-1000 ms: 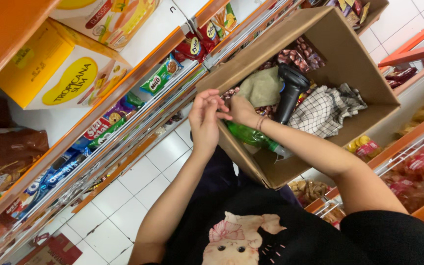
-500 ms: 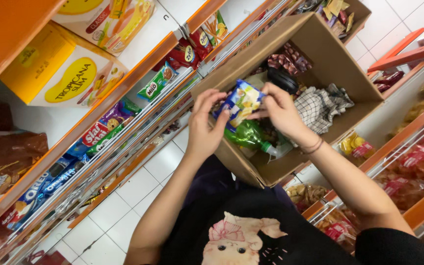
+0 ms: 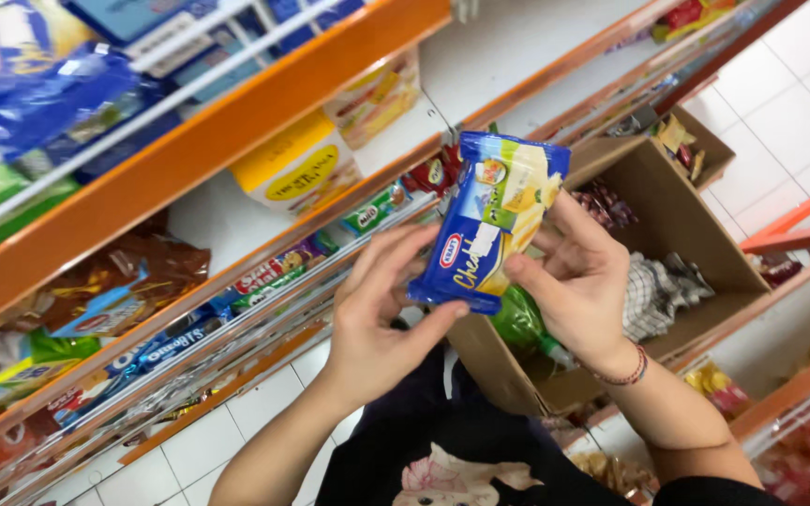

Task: The person scans various snack packages and food containers using a handheld scanner, wipes some with a cloth, and places them into a cardboard box while organizing items on store shelves.

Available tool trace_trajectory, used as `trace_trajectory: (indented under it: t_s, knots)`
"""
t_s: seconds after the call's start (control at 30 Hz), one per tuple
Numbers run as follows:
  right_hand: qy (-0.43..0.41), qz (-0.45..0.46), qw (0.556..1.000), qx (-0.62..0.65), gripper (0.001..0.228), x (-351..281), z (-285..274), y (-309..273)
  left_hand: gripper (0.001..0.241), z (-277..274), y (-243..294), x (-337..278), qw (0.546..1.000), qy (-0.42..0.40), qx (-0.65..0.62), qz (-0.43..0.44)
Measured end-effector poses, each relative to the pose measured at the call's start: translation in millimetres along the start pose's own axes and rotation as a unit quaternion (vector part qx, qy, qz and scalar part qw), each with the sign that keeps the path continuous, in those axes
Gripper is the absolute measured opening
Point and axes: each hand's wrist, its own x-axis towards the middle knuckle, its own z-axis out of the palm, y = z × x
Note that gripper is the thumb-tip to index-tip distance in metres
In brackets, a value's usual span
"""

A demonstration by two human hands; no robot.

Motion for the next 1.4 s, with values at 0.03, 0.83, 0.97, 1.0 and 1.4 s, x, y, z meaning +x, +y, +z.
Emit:
trace_trajectory:
  t_s: [0.03,0.83,0.97,1.0,1.4]
  knots:
    - [-0.013,-0.035,0.999,0.012,0.063,6,9,-1,0.059,-8,11,-1,0.997,0.012,0.058,0.043]
    - [-0.079,-0.304,0.876,-0.366,0.036,117,214,-24,0.038,-151,104,23,0.844,0.253,0.375,0.288]
    - [-0.045,-0.339,0.865,-0.367,0.031,125,218,-18,0.034,-157,104,35,0.816,0.258,0.416,0.309]
    - [-0.042,-0.349,0.859,-0.371,0.027,126,219,-17,0.033,-158,104,37,0.8,0.262,0.434,0.322]
    - [-0.009,-0.373,0.818,-0.437,0.024,134,224,-17,0.037,-154,92,41,0.782,0.274,0.461,0.317]
